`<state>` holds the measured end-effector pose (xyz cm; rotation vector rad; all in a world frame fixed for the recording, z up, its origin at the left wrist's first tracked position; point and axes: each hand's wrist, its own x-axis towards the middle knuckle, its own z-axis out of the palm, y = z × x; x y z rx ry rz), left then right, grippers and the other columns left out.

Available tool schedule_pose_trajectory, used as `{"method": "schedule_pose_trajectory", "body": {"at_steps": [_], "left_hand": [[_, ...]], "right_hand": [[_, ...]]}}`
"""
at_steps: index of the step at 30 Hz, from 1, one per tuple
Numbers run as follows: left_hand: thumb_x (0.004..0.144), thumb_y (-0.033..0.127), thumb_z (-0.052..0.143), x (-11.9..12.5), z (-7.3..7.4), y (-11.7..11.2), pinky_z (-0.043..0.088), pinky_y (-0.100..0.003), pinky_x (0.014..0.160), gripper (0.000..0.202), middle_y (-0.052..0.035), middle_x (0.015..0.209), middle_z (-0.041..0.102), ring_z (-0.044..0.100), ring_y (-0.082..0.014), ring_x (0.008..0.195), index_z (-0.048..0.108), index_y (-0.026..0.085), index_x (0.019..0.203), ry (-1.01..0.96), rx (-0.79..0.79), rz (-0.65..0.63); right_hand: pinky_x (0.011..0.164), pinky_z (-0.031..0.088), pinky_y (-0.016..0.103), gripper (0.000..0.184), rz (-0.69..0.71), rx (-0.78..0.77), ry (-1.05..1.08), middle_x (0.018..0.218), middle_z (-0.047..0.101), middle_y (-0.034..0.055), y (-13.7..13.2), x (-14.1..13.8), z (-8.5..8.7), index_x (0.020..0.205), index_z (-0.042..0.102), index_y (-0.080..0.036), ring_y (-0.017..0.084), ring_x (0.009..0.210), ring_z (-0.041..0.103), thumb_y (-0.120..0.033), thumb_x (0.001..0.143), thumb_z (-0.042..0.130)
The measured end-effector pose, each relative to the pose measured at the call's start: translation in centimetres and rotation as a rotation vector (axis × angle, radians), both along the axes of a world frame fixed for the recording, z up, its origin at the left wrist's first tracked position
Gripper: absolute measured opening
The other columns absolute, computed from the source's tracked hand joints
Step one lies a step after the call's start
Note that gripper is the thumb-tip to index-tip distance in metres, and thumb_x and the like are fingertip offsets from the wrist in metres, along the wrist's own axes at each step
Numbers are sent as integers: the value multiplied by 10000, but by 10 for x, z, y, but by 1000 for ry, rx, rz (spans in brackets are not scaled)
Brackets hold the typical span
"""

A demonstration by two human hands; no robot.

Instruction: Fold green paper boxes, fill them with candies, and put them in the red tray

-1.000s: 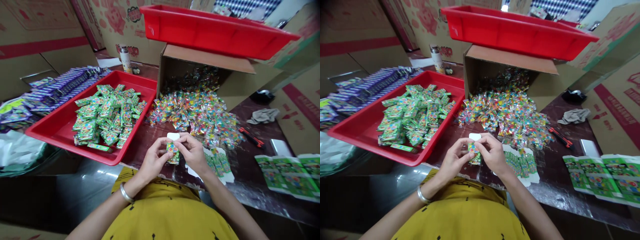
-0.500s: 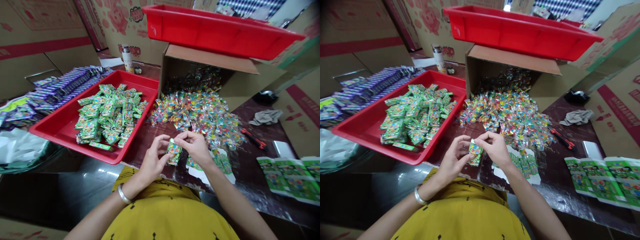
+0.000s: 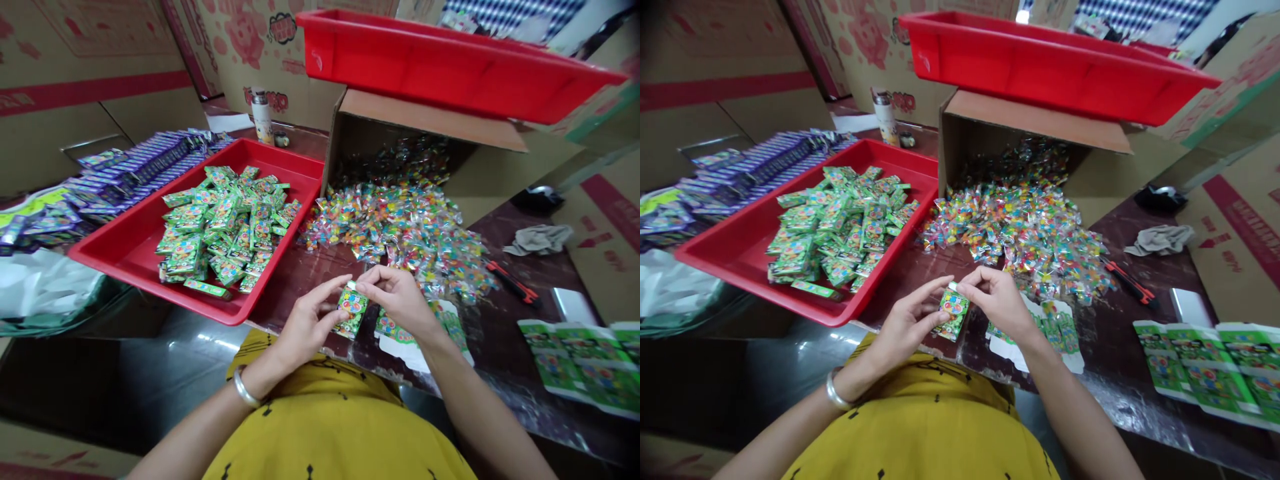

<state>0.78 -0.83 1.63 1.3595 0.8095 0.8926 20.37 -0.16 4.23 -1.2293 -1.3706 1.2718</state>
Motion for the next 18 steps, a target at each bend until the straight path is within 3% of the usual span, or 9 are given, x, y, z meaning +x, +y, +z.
{"method": "schedule_pose_trajectory", "body": {"at_steps": [4, 8, 10, 12, 14, 16, 18], "left_hand": [[839, 160, 651, -3, 1, 3, 547, -267, 790, 554, -74, 1213, 633, 621, -158, 921, 532, 236, 1375, 18, -24, -24], [840, 171, 652, -4, 3, 2, 537, -250, 743, 460, -64, 1166, 651, 633, -137, 842, 593, 218, 1294, 4, -64, -4], [847, 181, 647, -3, 3, -1, 541, -253, 747, 409, -60, 1129, 656, 643, -146, 852, 604, 208, 1252, -29, -65, 21], [852, 185, 640, -6, 5, 0, 549, -265, 764, 378, -65, 1132, 652, 653, -166, 899, 601, 203, 1227, -33, -32, 74], [864, 192, 628, -19, 9, 9, 554, -286, 794, 359, -74, 1159, 649, 654, -182, 944, 595, 208, 1221, 34, 75, 183], [878, 188, 607, -50, 18, 27, 546, -321, 857, 338, -77, 1183, 649, 644, -193, 993, 603, 216, 1214, 206, 278, 371], [885, 160, 579, -98, 32, 47, 516, -367, 938, 342, -81, 1182, 652, 620, -212, 1063, 614, 221, 1220, 476, 511, 621]], "right_hand": [[668, 487, 280, 216, 10, 38, -51, 786, 675, 27, 2, 1, 0, 724, 638, -183, 155, 724, 616, -346, 839, 721], [754, 511, 293, 195, 30, 170, -170, 990, 673, 63, -9, -5, 1, 788, 663, -187, 180, 877, 638, -348, 897, 651], [762, 539, 297, 164, 51, 134, -194, 1149, 653, 86, -16, -8, 0, 919, 697, -204, 220, 1001, 641, -360, 888, 662], [779, 570, 316, 319, 118, 47, -181, 1324, 590, 99, -23, -10, -2, 1183, 657, -252, 266, 1145, 606, -372, 888, 662], [820, 590, 354, 585, 175, 0, -154, 1462, 487, 103, -26, -9, -4, 1446, 438, -320, 288, 1254, 547, -377, 901, 642], [824, 604, 380, 713, 92, 50, -126, 1504, 437, 108, -25, -1, -6, 1525, 272, -351, 292, 1275, 537, -388, 907, 625], [758, 625, 362, 675, -122, 119, -122, 1418, 529, 114, -20, 14, -7, 1504, 324, -342, 281, 1180, 610, -420, 901, 619]]}}
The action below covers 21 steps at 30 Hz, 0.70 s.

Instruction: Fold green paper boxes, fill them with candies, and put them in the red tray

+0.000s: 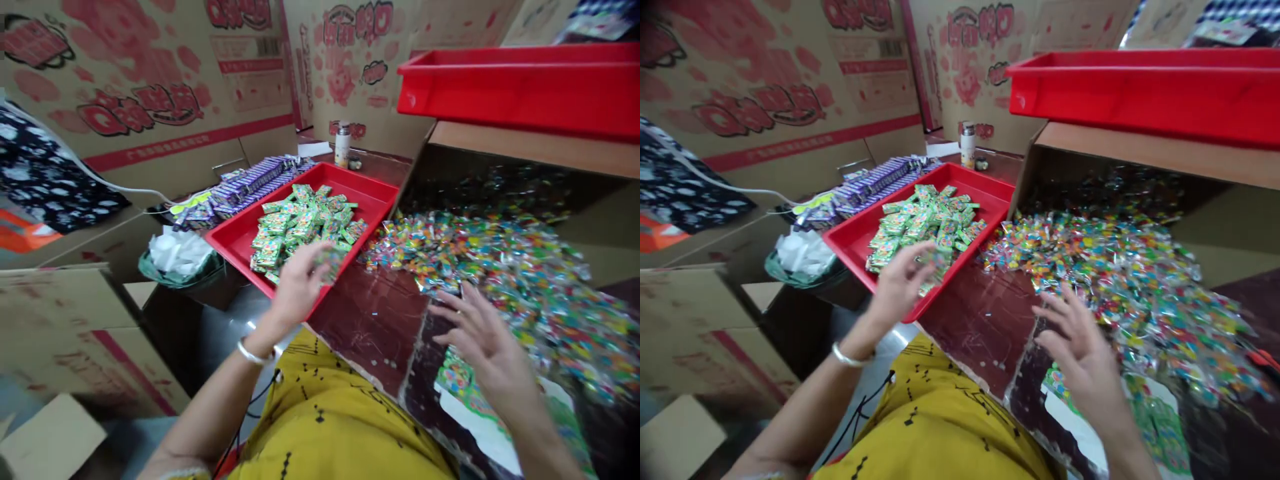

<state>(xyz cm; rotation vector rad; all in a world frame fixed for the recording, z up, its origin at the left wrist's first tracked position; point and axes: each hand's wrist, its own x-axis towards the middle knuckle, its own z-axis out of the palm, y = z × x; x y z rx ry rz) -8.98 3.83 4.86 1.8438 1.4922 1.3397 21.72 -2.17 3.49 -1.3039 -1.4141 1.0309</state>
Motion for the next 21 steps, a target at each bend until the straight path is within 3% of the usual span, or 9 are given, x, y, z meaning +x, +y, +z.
{"method": "schedule_pose_trajectory", "body": {"at_steps": [2, 4, 7, 9, 12, 15, 17, 19, 21], "left_hand": [[870, 148, 588, -54, 16, 18, 503, -409, 958, 373, -86, 1150, 656, 620, -236, 1063, 619, 217, 1235, 264, 77, 275], [854, 156, 614, -99, 26, 34, 500, -468, 959, 429, -97, 1134, 669, 639, -273, 1046, 601, 210, 1280, 436, -32, 460], [793, 216, 719, -117, 22, 56, 500, -597, 912, 752, -121, 1095, 695, 642, -358, 1052, 392, 175, 1470, 564, -153, 570], [768, 299, 760, -90, 8, 58, 443, -627, 992, 860, -154, 1250, 639, 581, -376, 1175, 330, 142, 1495, 538, 105, 510], [819, 343, 715, -8, -18, 32, 456, -509, 1043, 617, -151, 1317, 602, 571, -309, 1216, 494, 151, 1363, 363, 331, 109], [854, 385, 676, 85, -47, -8, 478, -454, 1036, 513, -146, 1270, 623, 576, -281, 1208, 529, 167, 1295, 399, 181, -404], [835, 467, 676, 131, -66, -26, 478, -457, 1032, 527, -137, 1259, 624, 573, -289, 1204, 545, 181, 1258, 463, 63, -613], [787, 529, 702, 158, -81, -36, 435, -491, 1073, 642, -148, 1284, 602, 544, -314, 1236, 520, 169, 1287, 510, 12, -708], [749, 547, 730, 171, -91, -40, 358, -527, 1130, 769, -181, 1350, 550, 474, -348, 1307, 472, 132, 1343, 542, 4, -719]], "right_hand": [[668, 629, 326, 573, -193, 11, -29, 1231, 655, 112, 5, 19, -3, 1401, 483, -305, 267, 1024, 683, -462, 873, 641], [628, 620, 314, 487, -265, -52, -80, 1081, 710, 107, 7, 40, -7, 1258, 600, -254, 264, 923, 708, -485, 836, 674], [624, 598, 332, 390, -306, -110, -212, 975, 734, 108, 5, 69, -17, 1110, 663, -196, 258, 824, 717, -480, 842, 652], [637, 571, 339, 310, -371, -59, -432, 885, 739, 92, 6, 83, -25, 1005, 696, -184, 240, 740, 702, -448, 865, 614], [705, 523, 339, 226, -358, -20, -805, 854, 736, 62, 15, 95, -34, 914, 723, -213, 233, 760, 689, -373, 895, 565], [739, 496, 334, 212, -255, -73, -1038, 907, 724, 51, 21, 97, -32, 895, 728, -236, 230, 813, 679, -328, 913, 538], [746, 501, 334, 214, -143, -116, -1078, 933, 716, 43, 17, 97, -28, 897, 726, -251, 226, 833, 676, -360, 921, 543], [809, 514, 355, 226, -23, -101, -1092, 1069, 701, 50, 7, 97, -27, 993, 720, -269, 250, 964, 663, -433, 890, 603], [936, 494, 415, 410, 48, -40, -1125, 1265, 631, 83, -5, 95, -30, 1159, 679, -265, 302, 1168, 581, -486, 814, 695]]}}
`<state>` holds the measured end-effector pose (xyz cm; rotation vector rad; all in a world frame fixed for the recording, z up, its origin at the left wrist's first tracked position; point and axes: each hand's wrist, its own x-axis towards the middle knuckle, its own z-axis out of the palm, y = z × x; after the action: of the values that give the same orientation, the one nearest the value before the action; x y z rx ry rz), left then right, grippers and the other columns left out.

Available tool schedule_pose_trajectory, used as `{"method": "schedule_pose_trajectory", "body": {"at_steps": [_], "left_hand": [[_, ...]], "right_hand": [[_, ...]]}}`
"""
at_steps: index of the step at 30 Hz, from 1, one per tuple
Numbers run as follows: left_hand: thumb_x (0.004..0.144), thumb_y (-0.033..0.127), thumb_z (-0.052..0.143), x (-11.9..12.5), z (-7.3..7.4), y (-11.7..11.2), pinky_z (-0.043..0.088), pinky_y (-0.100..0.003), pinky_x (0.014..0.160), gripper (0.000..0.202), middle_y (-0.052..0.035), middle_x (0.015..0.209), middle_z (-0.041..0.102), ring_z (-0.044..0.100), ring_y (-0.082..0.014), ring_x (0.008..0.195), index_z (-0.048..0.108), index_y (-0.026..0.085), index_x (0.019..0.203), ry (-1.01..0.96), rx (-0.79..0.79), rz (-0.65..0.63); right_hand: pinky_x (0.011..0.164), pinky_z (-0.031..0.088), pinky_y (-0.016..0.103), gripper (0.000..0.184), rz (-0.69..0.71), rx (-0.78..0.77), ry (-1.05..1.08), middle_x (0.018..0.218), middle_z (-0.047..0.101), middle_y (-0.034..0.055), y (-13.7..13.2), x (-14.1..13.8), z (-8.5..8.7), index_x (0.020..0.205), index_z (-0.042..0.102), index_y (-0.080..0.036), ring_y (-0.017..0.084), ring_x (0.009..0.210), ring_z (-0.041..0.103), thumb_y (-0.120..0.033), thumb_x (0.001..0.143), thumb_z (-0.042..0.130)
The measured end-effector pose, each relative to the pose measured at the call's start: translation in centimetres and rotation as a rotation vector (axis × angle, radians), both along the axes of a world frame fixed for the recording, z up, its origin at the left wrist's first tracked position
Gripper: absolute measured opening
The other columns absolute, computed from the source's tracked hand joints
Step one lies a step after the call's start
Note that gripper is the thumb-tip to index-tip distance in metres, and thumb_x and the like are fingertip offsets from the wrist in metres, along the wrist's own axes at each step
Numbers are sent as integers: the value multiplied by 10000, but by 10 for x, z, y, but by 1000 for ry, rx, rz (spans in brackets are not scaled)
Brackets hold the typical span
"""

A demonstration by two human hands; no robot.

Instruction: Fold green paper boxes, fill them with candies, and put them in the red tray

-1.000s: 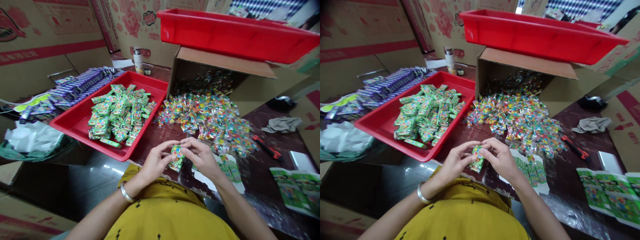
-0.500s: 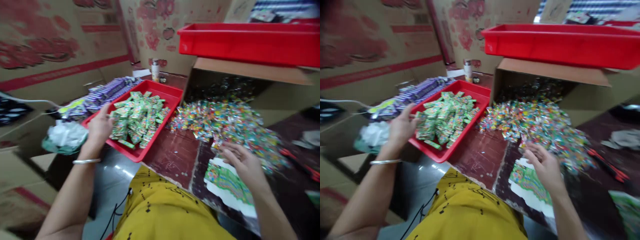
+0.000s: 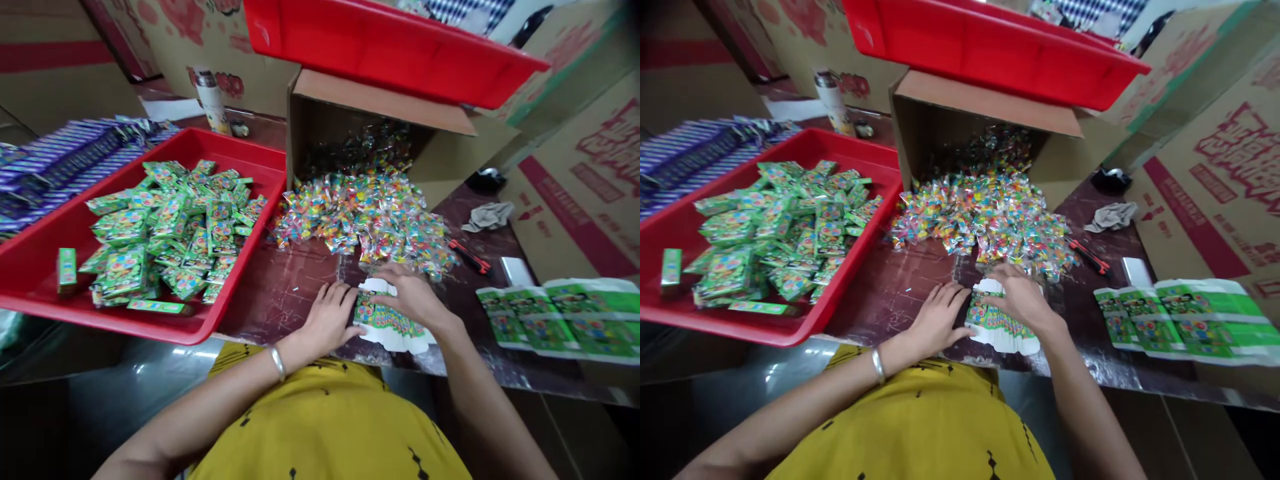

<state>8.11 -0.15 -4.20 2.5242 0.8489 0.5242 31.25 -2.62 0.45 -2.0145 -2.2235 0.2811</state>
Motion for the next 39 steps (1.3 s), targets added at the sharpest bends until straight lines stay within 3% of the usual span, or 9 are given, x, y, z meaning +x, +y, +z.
{"method": "schedule_pose_trajectory", "body": {"at_steps": [2, 7, 12, 17, 23, 27, 31, 35, 39], "left_hand": [[741, 534, 742, 4, -5, -1, 297, -543, 1164, 842, -209, 1405, 497, 402, -366, 1365, 423, 100, 1389, 14, 12, 18], [775, 483, 726, 1, -6, -3, 296, -544, 1163, 838, -213, 1437, 474, 380, -357, 1392, 366, 114, 1435, 20, 2, 52], [838, 432, 677, -4, -4, -3, 299, -550, 1164, 771, -185, 1519, 410, 319, -332, 1448, 323, 179, 1475, 9, 33, 23], [937, 438, 525, -9, -3, -7, 236, -554, 1194, 578, -118, 1584, 334, 235, -305, 1489, 393, 231, 1461, 61, 127, -120], [959, 325, 500, -41, -8, -6, 285, -550, 1171, 431, -125, 1478, 498, 379, -307, 1421, 524, 189, 1368, 147, 174, -33], [957, 285, 500, -60, -10, -6, 331, -547, 1144, 389, -134, 1436, 540, 445, -309, 1374, 561, 187, 1328, 180, 173, 34], [946, 265, 513, -60, -10, -8, 337, -558, 1137, 369, -136, 1413, 558, 464, -318, 1350, 582, 191, 1300, 165, 164, 74], [928, 273, 550, -57, -12, -10, 336, -574, 1134, 361, -138, 1385, 573, 465, -322, 1343, 588, 210, 1281, 124, 143, 104], [898, 270, 602, -61, -15, -13, 337, -566, 1138, 377, -146, 1421, 523, 459, -321, 1345, 570, 223, 1271, 24, 69, 137]], "right_hand": [[1050, 425, 488, 564, 39, 36, -30, 1383, 549, 118, -9, -5, -8, 1249, 633, -239, 342, 1298, 473, -479, 755, 760], [1131, 350, 507, 460, 63, 175, 86, 1435, 509, 96, -13, -14, -24, 1185, 644, -238, 303, 1371, 401, -445, 788, 749], [1155, 268, 569, 589, -325, 495, 58, 1519, 408, 146, -45, -8, -32, 1446, 427, -199, 314, 1461, 254, -474, 937, 539], [1156, 167, 631, 837, -326, 274, -76, 1583, 246, 239, -81, -44, -54, 1499, 325, -77, 400, 1489, 106, -588, 881, 565], [1175, 145, 592, 743, -166, 155, -41, 1613, 193, 191, -47, -98, -50, 1522, 314, -113, 372, 1496, 100, -475, 918, 549], [1156, 232, 563, 523, -66, 204, 44, 1548, 379, 108, -21, -91, -32, 1452, 464, -237, 342, 1445, 260, -446, 972, 466], [1007, 417, 476, 390, -90, 259, 92, 1266, 606, 118, 12, -78, -25, 1291, 632, -231, 320, 1174, 500, -406, 974, 487], [906, 454, 444, 294, -7, 179, 82, 1076, 646, 101, 43, -83, -34, 1091, 719, -225, 300, 1033, 527, -428, 916, 600], [930, 432, 414, 104, 11, 250, 229, 1038, 649, 79, 55, -89, -29, 912, 707, -218, 265, 1016, 533, -307, 883, 661]]}}
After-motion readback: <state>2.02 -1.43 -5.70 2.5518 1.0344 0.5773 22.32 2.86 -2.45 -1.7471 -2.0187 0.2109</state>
